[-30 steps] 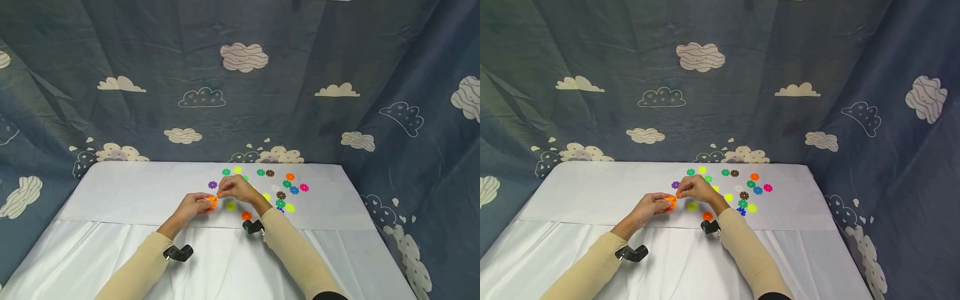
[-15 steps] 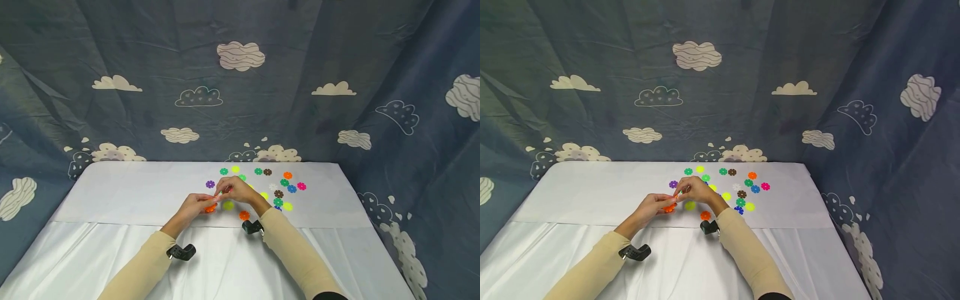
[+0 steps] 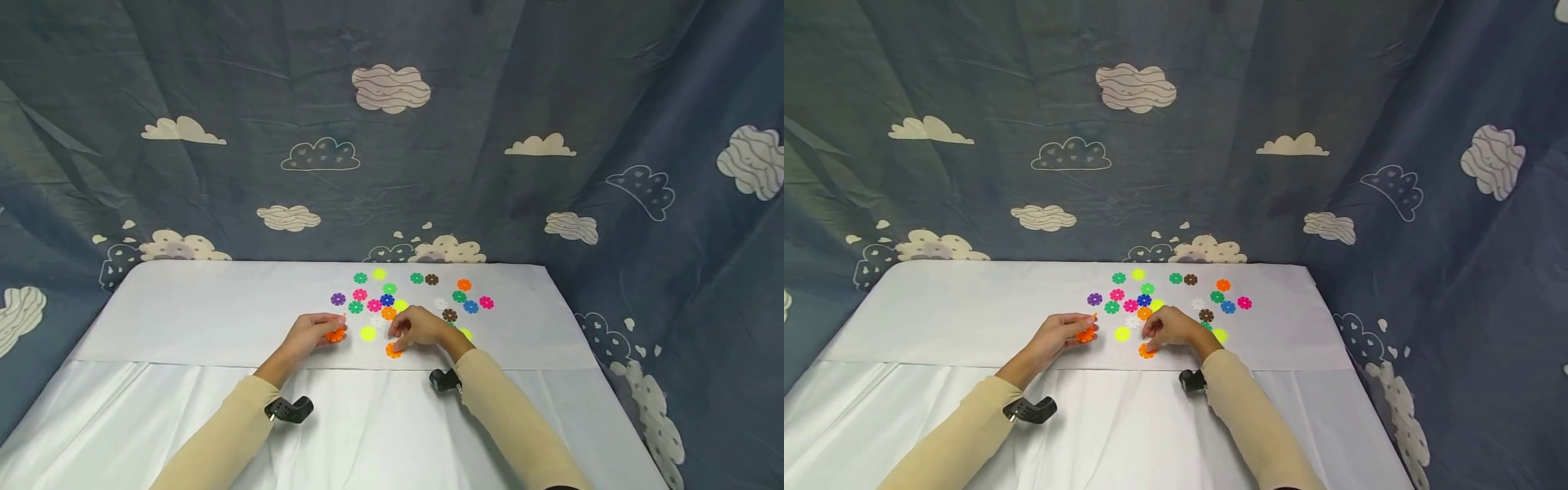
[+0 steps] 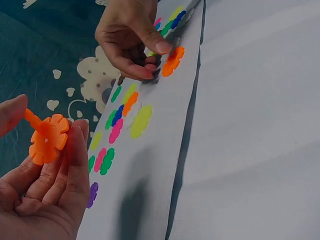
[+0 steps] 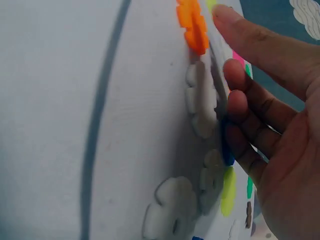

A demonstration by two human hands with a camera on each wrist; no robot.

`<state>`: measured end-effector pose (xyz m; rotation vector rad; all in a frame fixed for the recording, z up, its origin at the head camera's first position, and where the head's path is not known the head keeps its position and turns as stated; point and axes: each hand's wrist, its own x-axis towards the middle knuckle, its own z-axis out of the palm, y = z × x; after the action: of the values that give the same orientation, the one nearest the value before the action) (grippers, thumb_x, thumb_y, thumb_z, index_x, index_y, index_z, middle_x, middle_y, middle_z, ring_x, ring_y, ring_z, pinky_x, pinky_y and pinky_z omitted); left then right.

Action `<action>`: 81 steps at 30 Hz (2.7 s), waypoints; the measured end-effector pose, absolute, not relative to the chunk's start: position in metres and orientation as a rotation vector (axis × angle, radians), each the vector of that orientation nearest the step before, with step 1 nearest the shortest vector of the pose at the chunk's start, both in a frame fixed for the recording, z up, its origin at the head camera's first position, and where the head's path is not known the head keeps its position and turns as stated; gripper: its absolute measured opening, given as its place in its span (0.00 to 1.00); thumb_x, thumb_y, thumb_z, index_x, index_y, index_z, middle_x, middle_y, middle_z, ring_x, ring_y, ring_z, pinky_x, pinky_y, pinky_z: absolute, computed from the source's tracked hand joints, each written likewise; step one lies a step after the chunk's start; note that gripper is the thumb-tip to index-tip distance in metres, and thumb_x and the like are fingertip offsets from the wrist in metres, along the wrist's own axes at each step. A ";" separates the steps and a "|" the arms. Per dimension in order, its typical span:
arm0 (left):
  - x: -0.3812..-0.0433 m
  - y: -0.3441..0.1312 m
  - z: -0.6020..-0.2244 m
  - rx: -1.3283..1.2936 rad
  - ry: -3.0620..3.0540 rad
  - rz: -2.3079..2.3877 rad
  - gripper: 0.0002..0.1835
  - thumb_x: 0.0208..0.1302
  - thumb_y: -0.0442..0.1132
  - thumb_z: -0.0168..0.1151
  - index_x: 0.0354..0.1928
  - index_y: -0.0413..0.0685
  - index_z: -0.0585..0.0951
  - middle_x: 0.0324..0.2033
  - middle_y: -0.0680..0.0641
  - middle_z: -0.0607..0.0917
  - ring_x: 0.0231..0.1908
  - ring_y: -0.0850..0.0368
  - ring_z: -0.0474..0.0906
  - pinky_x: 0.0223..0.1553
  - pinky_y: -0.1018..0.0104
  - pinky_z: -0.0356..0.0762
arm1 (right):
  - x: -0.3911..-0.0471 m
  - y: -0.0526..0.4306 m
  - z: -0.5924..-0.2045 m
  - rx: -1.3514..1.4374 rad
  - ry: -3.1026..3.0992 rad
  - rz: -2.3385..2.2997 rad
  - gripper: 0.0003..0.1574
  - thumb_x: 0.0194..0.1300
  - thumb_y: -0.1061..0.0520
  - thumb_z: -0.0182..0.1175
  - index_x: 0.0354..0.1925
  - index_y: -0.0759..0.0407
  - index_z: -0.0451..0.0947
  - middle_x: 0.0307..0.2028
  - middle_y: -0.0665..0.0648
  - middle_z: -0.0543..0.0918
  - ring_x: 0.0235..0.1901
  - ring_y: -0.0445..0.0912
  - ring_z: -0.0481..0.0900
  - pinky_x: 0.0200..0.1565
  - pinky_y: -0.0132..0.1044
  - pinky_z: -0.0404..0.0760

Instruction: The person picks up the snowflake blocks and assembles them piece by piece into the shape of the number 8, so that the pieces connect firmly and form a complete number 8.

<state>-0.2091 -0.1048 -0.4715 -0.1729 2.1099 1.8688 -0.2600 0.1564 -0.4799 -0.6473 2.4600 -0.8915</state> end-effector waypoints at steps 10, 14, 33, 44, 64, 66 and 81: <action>-0.211 -0.103 -0.469 -0.179 2.039 1.932 0.20 0.66 0.42 0.62 0.53 0.34 0.79 0.44 0.44 0.85 0.40 0.59 0.80 0.47 0.66 0.81 | -0.251 0.150 -0.481 -0.631 2.506 -0.736 0.15 0.47 0.58 0.77 0.31 0.50 0.80 0.30 0.49 0.76 0.35 0.45 0.71 0.40 0.34 0.75; -0.211 -0.104 -0.468 -0.177 2.006 1.959 0.21 0.66 0.42 0.62 0.54 0.33 0.78 0.44 0.44 0.85 0.40 0.59 0.80 0.46 0.67 0.81 | -0.251 0.148 -0.481 -0.666 2.492 -0.717 0.14 0.49 0.59 0.75 0.31 0.50 0.79 0.29 0.49 0.76 0.34 0.45 0.71 0.38 0.32 0.76; -0.208 -0.100 -0.466 -0.183 2.015 1.990 0.19 0.69 0.40 0.59 0.54 0.33 0.78 0.44 0.43 0.85 0.40 0.59 0.82 0.47 0.65 0.81 | -0.265 0.120 -0.471 -0.581 2.244 -1.575 0.14 0.60 0.68 0.64 0.46 0.68 0.79 0.32 0.57 0.80 0.25 0.45 0.79 0.30 0.36 0.82; -0.206 -0.099 -0.467 -0.179 2.004 2.032 0.18 0.69 0.37 0.59 0.54 0.30 0.77 0.40 0.45 0.86 0.36 0.61 0.81 0.43 0.68 0.81 | -0.264 0.096 -0.456 -0.542 2.121 -1.857 0.14 0.64 0.67 0.61 0.48 0.71 0.79 0.29 0.57 0.83 0.22 0.44 0.78 0.28 0.32 0.81; -0.204 -0.096 -0.464 -0.119 2.024 2.014 0.17 0.68 0.37 0.59 0.52 0.29 0.78 0.37 0.47 0.86 0.35 0.61 0.81 0.42 0.68 0.82 | -0.261 0.089 -0.448 -0.613 2.211 -1.673 0.18 0.66 0.65 0.60 0.53 0.70 0.78 0.37 0.58 0.82 0.25 0.46 0.75 0.30 0.30 0.78; -0.204 -0.096 -0.464 -0.111 2.028 2.012 0.18 0.68 0.37 0.59 0.52 0.29 0.78 0.36 0.47 0.86 0.35 0.62 0.81 0.42 0.68 0.82 | -0.260 0.087 -0.448 -0.598 2.208 -1.698 0.17 0.65 0.65 0.60 0.52 0.70 0.78 0.35 0.57 0.82 0.24 0.46 0.75 0.29 0.30 0.78; -0.202 -0.096 -0.472 -0.054 2.130 1.981 0.18 0.68 0.37 0.59 0.54 0.30 0.78 0.41 0.41 0.86 0.34 0.62 0.80 0.40 0.73 0.81 | -0.252 0.089 -0.456 -0.515 2.130 -1.874 0.15 0.64 0.68 0.61 0.49 0.73 0.80 0.36 0.62 0.85 0.25 0.43 0.80 0.36 0.37 0.85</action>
<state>-0.2024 -0.0959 -0.4719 -0.0537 2.1301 1.9810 -0.2520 0.0892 -0.4564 -0.5152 2.1305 -1.8738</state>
